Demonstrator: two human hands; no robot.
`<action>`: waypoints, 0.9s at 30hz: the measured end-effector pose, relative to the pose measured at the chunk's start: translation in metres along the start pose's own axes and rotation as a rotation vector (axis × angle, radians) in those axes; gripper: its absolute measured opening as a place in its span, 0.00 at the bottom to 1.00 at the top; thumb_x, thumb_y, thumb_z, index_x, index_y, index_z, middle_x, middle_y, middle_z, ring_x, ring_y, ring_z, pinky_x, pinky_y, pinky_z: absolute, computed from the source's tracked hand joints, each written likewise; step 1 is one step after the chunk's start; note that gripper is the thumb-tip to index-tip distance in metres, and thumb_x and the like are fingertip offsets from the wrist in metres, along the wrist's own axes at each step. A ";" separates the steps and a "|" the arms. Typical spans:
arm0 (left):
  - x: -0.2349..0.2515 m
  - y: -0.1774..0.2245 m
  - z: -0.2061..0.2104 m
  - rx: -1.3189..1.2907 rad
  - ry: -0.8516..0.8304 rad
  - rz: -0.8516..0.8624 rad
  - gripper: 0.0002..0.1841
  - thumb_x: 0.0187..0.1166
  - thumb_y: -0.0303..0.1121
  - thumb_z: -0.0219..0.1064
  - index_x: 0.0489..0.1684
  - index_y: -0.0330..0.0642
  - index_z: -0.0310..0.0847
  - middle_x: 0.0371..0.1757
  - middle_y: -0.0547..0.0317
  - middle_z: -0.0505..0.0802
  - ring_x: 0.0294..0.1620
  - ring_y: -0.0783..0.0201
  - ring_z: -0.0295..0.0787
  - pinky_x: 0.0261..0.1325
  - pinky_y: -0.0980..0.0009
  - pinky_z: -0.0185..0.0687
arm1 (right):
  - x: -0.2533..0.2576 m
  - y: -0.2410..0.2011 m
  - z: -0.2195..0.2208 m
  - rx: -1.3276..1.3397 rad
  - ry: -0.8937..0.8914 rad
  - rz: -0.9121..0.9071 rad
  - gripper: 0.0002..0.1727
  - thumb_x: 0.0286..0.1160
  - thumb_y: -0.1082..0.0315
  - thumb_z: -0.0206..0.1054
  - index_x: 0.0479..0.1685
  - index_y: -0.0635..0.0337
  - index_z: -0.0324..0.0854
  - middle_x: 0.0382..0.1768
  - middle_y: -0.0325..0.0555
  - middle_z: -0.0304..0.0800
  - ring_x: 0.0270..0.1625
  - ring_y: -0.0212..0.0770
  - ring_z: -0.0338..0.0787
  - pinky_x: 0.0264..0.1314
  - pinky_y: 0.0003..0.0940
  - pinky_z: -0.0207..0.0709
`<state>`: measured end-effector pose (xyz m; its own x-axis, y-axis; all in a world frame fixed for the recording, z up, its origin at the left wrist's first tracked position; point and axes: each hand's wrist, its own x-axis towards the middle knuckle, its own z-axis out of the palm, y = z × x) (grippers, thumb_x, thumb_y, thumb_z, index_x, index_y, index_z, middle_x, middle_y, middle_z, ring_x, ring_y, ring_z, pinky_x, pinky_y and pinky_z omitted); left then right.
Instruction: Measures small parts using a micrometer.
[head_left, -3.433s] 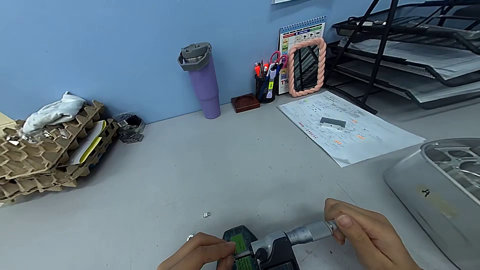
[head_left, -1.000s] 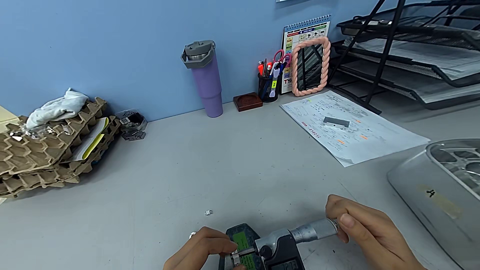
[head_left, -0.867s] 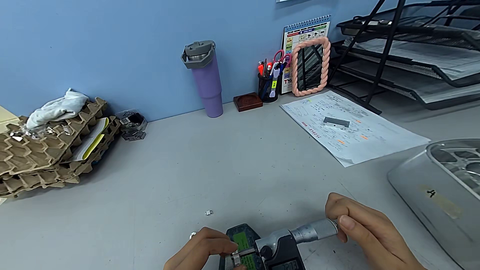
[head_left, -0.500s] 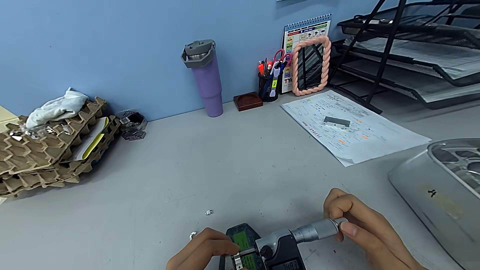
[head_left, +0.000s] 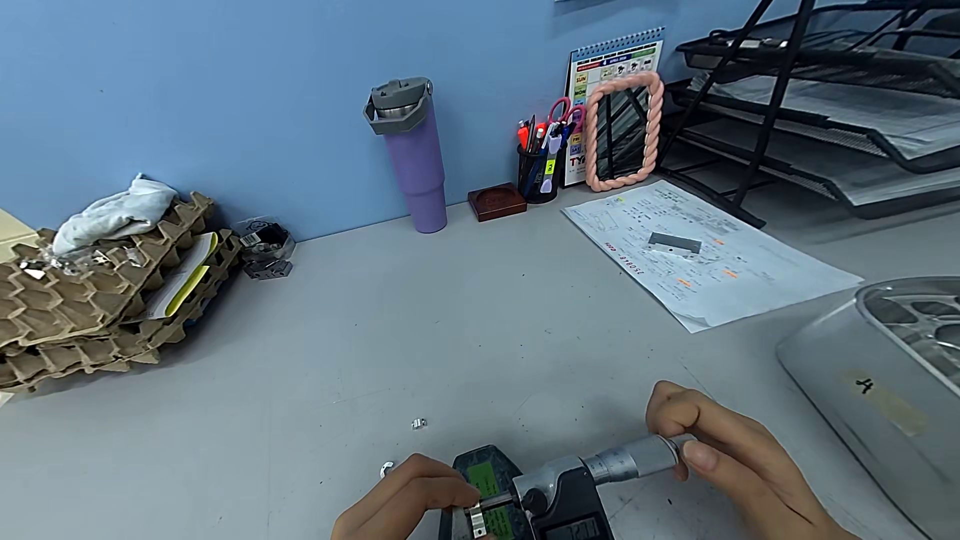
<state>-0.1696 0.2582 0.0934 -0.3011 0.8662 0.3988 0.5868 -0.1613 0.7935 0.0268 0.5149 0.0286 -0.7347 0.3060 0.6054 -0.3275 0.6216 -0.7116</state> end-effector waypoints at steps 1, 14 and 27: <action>0.000 0.000 -0.001 0.003 -0.004 -0.001 0.09 0.74 0.26 0.75 0.44 0.27 0.86 0.46 0.48 0.91 0.55 0.72 0.87 0.62 0.79 0.81 | 0.000 -0.001 0.001 0.004 0.004 0.001 0.23 0.94 0.44 0.45 0.38 0.49 0.73 0.33 0.30 0.72 0.34 0.14 0.74 0.34 0.06 0.65; -0.001 0.000 -0.004 0.011 -0.018 -0.011 0.10 0.75 0.27 0.75 0.44 0.27 0.87 0.46 0.46 0.92 0.54 0.71 0.88 0.62 0.77 0.81 | 0.000 -0.005 0.004 0.001 0.034 0.015 0.26 0.96 0.48 0.43 0.28 0.54 0.70 0.24 0.33 0.68 0.26 0.16 0.71 0.29 0.09 0.63; -0.005 -0.008 -0.026 0.240 0.198 -0.094 0.09 0.74 0.25 0.72 0.48 0.32 0.86 0.41 0.60 0.93 0.41 0.77 0.89 0.48 0.79 0.87 | -0.002 0.001 0.002 0.111 -0.018 0.046 0.22 0.91 0.42 0.47 0.42 0.46 0.75 0.36 0.28 0.74 0.36 0.13 0.76 0.34 0.06 0.68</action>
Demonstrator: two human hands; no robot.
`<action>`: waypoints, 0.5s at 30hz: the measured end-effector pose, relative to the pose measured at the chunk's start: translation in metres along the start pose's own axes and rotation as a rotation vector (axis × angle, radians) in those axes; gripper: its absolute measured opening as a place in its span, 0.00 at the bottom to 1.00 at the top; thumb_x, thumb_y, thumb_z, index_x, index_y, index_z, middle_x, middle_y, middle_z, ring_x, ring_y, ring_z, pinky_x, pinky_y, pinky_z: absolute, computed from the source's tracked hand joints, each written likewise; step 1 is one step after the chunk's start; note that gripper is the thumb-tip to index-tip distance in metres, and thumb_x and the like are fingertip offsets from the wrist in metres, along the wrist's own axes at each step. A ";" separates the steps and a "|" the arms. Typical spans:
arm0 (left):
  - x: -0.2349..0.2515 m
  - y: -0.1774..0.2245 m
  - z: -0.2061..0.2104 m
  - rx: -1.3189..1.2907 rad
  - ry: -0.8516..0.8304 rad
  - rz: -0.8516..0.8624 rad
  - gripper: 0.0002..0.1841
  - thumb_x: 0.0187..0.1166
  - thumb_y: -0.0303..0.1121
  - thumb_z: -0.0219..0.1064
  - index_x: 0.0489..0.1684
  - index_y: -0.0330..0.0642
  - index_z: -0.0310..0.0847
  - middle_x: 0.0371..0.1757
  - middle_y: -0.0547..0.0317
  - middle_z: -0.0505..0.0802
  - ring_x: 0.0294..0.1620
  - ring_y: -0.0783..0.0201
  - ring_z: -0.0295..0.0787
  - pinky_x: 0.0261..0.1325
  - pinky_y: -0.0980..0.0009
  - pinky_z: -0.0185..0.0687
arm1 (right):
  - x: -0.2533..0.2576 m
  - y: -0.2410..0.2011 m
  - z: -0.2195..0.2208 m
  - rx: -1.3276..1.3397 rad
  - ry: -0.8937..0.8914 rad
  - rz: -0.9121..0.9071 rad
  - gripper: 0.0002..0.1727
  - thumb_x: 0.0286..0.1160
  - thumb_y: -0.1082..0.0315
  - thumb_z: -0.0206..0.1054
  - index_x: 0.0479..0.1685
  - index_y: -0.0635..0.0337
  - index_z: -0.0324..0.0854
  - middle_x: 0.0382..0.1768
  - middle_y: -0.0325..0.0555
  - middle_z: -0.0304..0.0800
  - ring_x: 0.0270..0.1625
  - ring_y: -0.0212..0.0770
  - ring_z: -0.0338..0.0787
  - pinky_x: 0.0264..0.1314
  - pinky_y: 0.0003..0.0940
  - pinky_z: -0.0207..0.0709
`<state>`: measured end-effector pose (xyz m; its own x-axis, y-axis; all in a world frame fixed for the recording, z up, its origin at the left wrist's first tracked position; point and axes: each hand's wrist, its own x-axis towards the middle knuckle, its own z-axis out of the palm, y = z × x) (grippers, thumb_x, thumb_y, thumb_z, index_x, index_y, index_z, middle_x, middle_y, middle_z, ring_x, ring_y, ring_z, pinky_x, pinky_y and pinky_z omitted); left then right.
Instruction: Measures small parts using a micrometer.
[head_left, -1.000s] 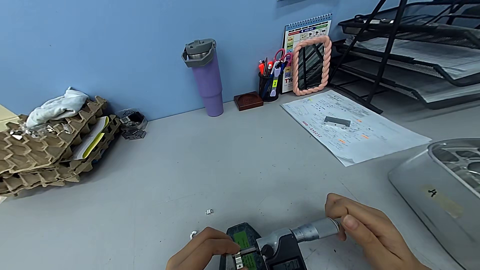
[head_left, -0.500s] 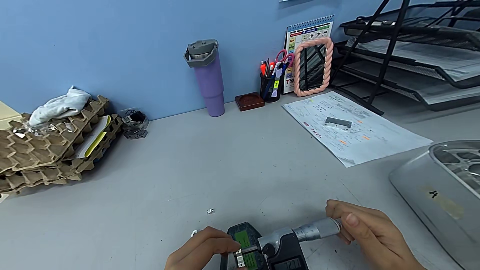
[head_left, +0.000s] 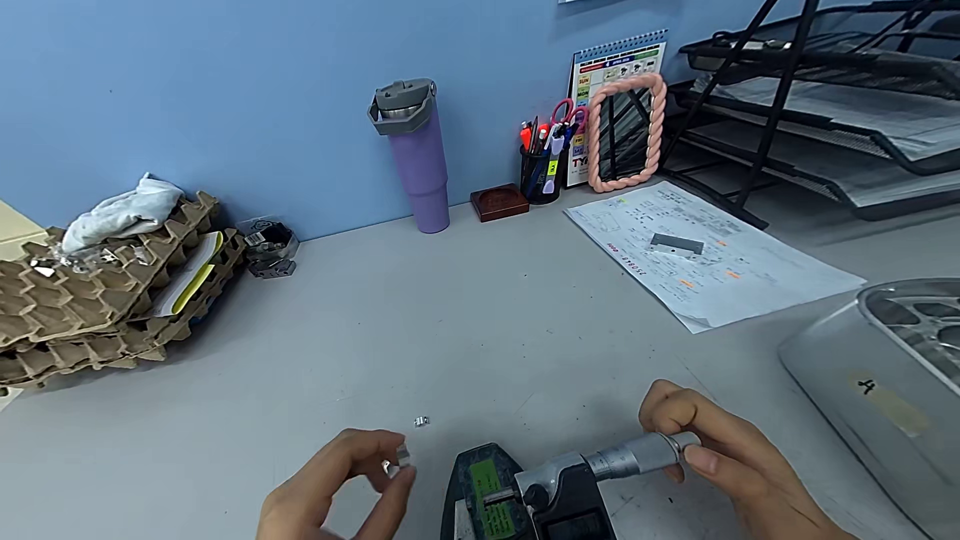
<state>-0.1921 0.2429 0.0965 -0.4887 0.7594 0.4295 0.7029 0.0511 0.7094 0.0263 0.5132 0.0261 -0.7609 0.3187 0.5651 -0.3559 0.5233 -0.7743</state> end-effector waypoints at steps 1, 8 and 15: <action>-0.001 -0.003 -0.002 0.163 -0.051 -0.040 0.10 0.72 0.24 0.71 0.47 0.29 0.88 0.38 0.53 0.93 0.35 0.70 0.88 0.42 0.75 0.86 | 0.000 0.000 0.000 -0.001 0.000 -0.004 0.22 0.92 0.42 0.46 0.42 0.47 0.75 0.36 0.29 0.74 0.36 0.14 0.76 0.34 0.06 0.68; -0.003 -0.002 0.013 0.495 -0.431 -0.308 0.09 0.71 0.22 0.68 0.44 0.27 0.90 0.38 0.40 0.91 0.33 0.45 0.90 0.37 0.50 0.86 | 0.000 -0.001 0.000 -0.022 -0.005 -0.013 0.21 0.92 0.43 0.46 0.42 0.47 0.75 0.36 0.29 0.73 0.35 0.14 0.75 0.33 0.06 0.68; 0.004 -0.004 0.011 0.530 -0.314 -0.153 0.18 0.69 0.34 0.76 0.57 0.40 0.91 0.42 0.48 0.91 0.36 0.49 0.89 0.32 0.52 0.83 | 0.000 -0.001 -0.001 -0.011 -0.007 -0.017 0.22 0.92 0.43 0.46 0.42 0.48 0.76 0.36 0.29 0.74 0.35 0.15 0.76 0.33 0.07 0.68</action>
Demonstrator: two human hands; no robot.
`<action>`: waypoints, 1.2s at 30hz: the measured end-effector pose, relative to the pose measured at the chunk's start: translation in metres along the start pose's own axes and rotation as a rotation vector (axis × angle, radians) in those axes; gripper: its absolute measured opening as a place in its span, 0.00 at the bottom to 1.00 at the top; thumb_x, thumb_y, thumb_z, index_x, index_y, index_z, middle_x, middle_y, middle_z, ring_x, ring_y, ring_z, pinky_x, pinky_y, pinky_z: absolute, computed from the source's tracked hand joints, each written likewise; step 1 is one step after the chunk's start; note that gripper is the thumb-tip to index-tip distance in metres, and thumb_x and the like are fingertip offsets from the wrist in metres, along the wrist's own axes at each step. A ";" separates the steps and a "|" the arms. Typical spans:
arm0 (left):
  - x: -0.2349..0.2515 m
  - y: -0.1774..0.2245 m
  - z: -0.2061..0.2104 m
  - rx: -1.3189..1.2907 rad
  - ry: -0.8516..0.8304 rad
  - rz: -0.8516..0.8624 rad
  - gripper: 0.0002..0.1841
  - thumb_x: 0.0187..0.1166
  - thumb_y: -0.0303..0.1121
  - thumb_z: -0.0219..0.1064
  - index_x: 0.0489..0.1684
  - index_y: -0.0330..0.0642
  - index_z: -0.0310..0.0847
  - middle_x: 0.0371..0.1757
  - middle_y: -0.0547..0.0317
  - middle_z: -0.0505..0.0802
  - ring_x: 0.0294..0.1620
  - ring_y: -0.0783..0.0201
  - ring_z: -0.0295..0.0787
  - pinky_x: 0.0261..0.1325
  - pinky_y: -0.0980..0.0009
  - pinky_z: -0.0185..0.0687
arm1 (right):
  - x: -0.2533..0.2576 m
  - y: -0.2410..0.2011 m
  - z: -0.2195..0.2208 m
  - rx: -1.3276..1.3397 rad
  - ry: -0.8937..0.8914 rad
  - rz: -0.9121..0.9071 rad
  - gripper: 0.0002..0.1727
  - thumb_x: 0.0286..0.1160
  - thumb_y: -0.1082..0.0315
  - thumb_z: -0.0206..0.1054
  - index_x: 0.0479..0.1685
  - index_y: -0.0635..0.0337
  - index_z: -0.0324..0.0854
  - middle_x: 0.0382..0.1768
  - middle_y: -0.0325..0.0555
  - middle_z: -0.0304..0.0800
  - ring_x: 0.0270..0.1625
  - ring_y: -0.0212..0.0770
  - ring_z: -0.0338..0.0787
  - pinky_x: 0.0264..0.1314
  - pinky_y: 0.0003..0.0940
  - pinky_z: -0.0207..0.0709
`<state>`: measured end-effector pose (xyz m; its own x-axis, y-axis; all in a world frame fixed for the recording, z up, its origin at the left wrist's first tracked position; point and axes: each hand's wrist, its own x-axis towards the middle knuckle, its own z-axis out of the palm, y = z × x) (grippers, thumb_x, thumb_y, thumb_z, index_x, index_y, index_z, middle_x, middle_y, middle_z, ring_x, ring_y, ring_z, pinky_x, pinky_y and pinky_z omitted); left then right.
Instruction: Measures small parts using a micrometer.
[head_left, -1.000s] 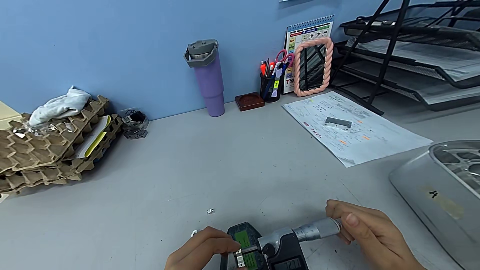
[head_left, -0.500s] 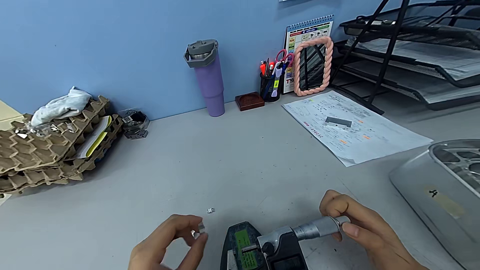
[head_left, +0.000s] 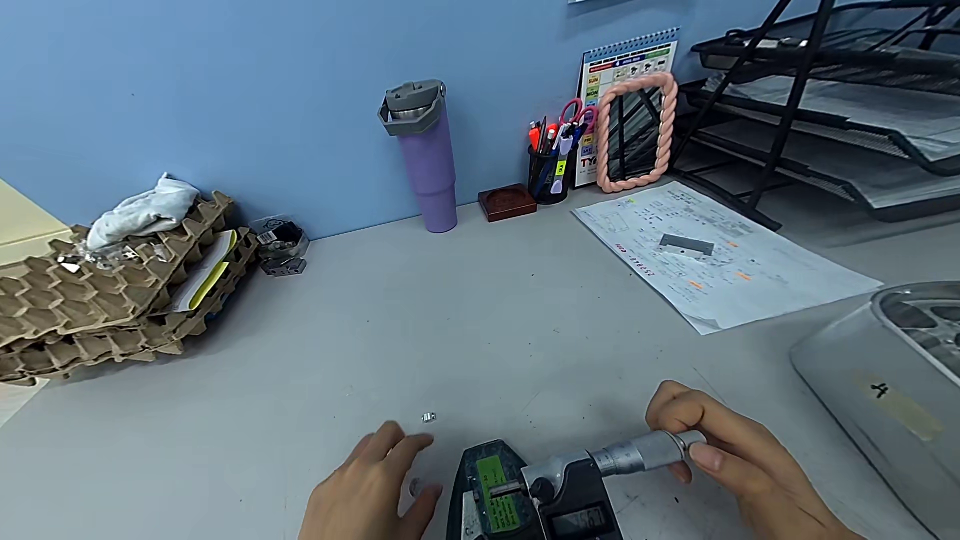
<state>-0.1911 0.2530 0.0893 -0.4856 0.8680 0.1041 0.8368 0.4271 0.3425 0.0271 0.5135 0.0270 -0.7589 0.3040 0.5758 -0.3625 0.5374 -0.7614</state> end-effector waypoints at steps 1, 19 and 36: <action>0.006 -0.001 0.002 0.038 0.096 0.053 0.17 0.68 0.35 0.76 0.55 0.42 0.92 0.42 0.50 0.91 0.36 0.49 0.90 0.31 0.53 0.84 | 0.000 0.001 0.000 0.003 0.003 0.000 0.21 0.92 0.44 0.46 0.43 0.47 0.76 0.36 0.29 0.74 0.34 0.14 0.76 0.33 0.07 0.69; 0.027 0.018 0.010 -0.861 0.246 0.220 0.06 0.86 0.29 0.59 0.48 0.38 0.80 0.33 0.71 0.90 0.32 0.83 0.86 0.37 0.85 0.84 | 0.001 0.003 -0.002 -0.055 0.001 -0.045 0.22 0.93 0.46 0.45 0.42 0.51 0.76 0.34 0.32 0.75 0.32 0.15 0.74 0.32 0.07 0.66; 0.009 0.020 0.007 -0.856 0.160 0.344 0.09 0.84 0.22 0.62 0.50 0.33 0.88 0.47 0.61 0.93 0.47 0.81 0.87 0.52 0.83 0.84 | 0.003 -0.001 -0.004 -0.046 -0.002 -0.055 0.23 0.94 0.47 0.45 0.42 0.55 0.74 0.35 0.36 0.74 0.33 0.16 0.74 0.33 0.07 0.67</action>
<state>-0.1772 0.2715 0.0907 -0.3287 0.8394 0.4329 0.5006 -0.2338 0.8335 0.0272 0.5170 0.0306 -0.7396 0.2720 0.6156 -0.3779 0.5890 -0.7143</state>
